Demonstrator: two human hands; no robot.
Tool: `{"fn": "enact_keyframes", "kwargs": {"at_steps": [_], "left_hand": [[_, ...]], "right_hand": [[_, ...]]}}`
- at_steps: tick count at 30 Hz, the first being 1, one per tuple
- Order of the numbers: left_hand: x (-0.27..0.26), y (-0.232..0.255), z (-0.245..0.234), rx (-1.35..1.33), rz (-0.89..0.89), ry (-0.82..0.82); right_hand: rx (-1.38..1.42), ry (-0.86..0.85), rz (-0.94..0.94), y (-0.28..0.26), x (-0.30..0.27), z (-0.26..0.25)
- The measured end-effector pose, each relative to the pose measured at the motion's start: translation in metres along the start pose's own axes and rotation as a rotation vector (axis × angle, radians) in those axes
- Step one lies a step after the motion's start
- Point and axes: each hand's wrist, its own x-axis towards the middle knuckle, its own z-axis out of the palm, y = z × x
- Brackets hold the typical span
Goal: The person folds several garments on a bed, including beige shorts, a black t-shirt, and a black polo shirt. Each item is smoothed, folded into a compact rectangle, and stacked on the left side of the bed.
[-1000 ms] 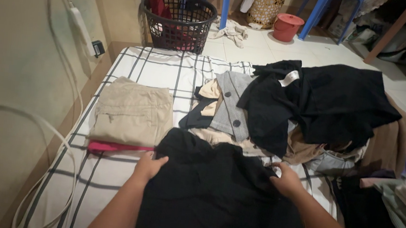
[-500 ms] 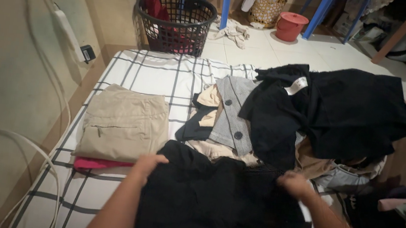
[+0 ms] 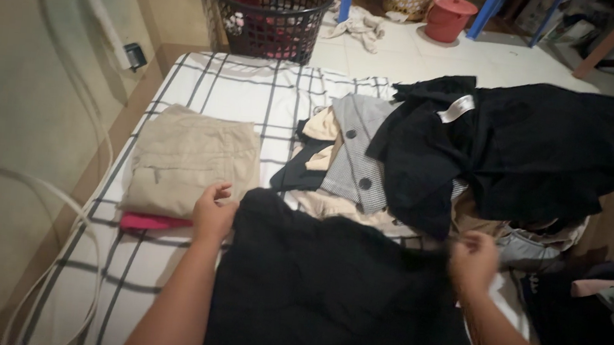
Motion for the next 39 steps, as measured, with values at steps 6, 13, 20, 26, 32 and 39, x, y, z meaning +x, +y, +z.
{"fn": "enact_keyframes", "kwargs": {"at_steps": [6,13,20,26,32,39], "left_hand": [[-0.044,-0.006,-0.038,0.194,-0.503,-0.441],[-0.101,0.006,-0.051,0.25,-0.28,-0.35],[-0.109,0.023,-0.066,0.193,-0.439,-0.368],[-0.116,-0.014,-0.066,-0.48,-0.616,-0.334],[-0.147,-0.083,-0.08,-0.377,0.053,-0.306],[-0.162,-0.066,-0.085,-0.366,-0.364,-0.154]], "right_hand": [[0.104,-0.542,-0.144,-0.066,-0.115,0.085],[-0.29,-0.826,-0.066,-0.111,-0.205,0.138],[0.004,-0.792,0.054,-0.074,-0.192,0.169],[0.416,-0.828,0.127,-0.05,-0.187,0.181],[0.024,-0.725,-0.343,-0.057,-0.209,0.127],[-0.318,-0.566,-0.496,-0.09,-0.243,0.07]]}}
